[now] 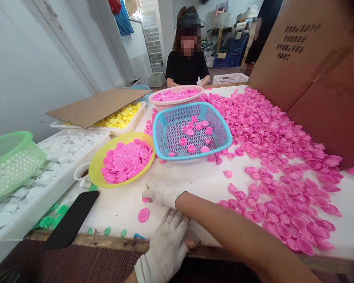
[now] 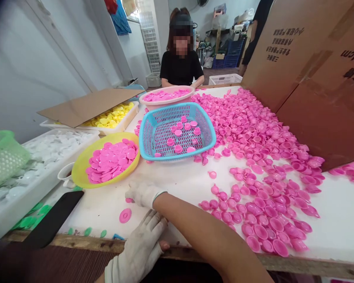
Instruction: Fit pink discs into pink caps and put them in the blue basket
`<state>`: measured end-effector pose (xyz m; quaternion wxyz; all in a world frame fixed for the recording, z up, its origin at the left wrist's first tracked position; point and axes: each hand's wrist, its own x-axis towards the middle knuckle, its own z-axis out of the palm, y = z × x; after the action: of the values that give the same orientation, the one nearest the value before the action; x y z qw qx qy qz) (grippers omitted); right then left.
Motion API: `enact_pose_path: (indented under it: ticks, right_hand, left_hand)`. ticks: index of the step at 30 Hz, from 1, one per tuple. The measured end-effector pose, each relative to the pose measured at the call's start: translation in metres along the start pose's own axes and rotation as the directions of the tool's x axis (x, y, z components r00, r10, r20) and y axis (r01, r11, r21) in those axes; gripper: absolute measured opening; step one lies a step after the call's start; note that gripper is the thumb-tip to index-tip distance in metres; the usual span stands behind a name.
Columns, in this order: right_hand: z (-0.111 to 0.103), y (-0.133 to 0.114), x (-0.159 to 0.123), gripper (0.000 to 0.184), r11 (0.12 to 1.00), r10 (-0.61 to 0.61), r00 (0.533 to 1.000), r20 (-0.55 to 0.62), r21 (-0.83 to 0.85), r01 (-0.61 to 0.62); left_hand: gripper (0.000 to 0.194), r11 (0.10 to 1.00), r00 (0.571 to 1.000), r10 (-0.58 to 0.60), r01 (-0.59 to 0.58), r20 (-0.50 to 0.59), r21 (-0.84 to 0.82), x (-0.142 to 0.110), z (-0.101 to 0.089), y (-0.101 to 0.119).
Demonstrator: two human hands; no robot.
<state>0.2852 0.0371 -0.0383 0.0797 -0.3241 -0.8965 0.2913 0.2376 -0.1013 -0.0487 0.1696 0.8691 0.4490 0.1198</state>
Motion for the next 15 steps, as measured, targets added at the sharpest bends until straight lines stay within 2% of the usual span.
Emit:
enact_pose_path:
  ticks: [2, 4, 6, 8, 9, 11, 12, 13, 15]
  right_hand:
    - [-0.009, 0.009, -0.012, 0.009, 0.999, 0.035, 0.999, -0.006, -0.008, -0.035]
    - [-0.021, 0.021, -0.034, 0.012, 0.995, 0.095, 0.995, -0.040, 0.022, -0.094]
    - [-0.033, 0.032, -0.063, 0.014, 0.980, 0.183, 0.977, -0.106, 0.095, -0.173]
    - [-0.037, 0.041, -0.094, 0.019, 0.952, 0.259, 0.961, -0.100, 0.195, -0.236]
    - [-0.035, 0.043, -0.107, 0.018, 0.858, 0.369, 0.928, -0.047, 0.401, -0.321]
    - [-0.025, 0.046, -0.126, 0.014, 0.646, 0.488, 0.869, 0.081, 0.636, -0.422]
    - [-0.017, 0.046, -0.132, 0.013, 0.555, 0.515, 0.848, 0.127, 0.705, -0.442]
    - [-0.010, 0.045, -0.135, 0.012, 0.507, 0.525, 0.839, 0.144, 0.738, -0.444]
    - [0.004, 0.045, -0.135, 0.011, 0.475, 0.529, 0.838, 0.133, 0.772, -0.422]
  left_hand:
    - [0.044, 0.993, 0.993, -0.072, 0.062, -0.095, -0.102, -0.006, -0.001, -0.004]
    - [0.034, 0.938, 0.952, -0.267, 0.223, -0.147, -0.265, -0.010, -0.004, -0.011]
    - [0.029, 0.777, 0.870, -0.489, 0.402, -0.061, -0.484, -0.009, -0.008, -0.018]
    - [0.033, 0.529, 0.797, -0.591, 0.497, 0.122, -0.688, -0.001, -0.012, -0.023]
    - [0.036, 0.405, 0.779, -0.594, 0.506, 0.201, -0.762, 0.005, -0.013, -0.024]
    - [0.039, 0.239, 0.768, -0.559, 0.509, 0.312, -0.827, 0.019, -0.014, -0.023]
    - [0.038, 0.210, 0.768, -0.538, 0.521, 0.347, -0.827, 0.026, -0.013, -0.022]
    - [0.036, 0.211, 0.770, -0.518, 0.536, 0.371, -0.818, 0.033, -0.012, -0.021]
    - [0.030, 0.255, 0.781, -0.487, 0.555, 0.390, -0.792, 0.044, -0.010, -0.020]
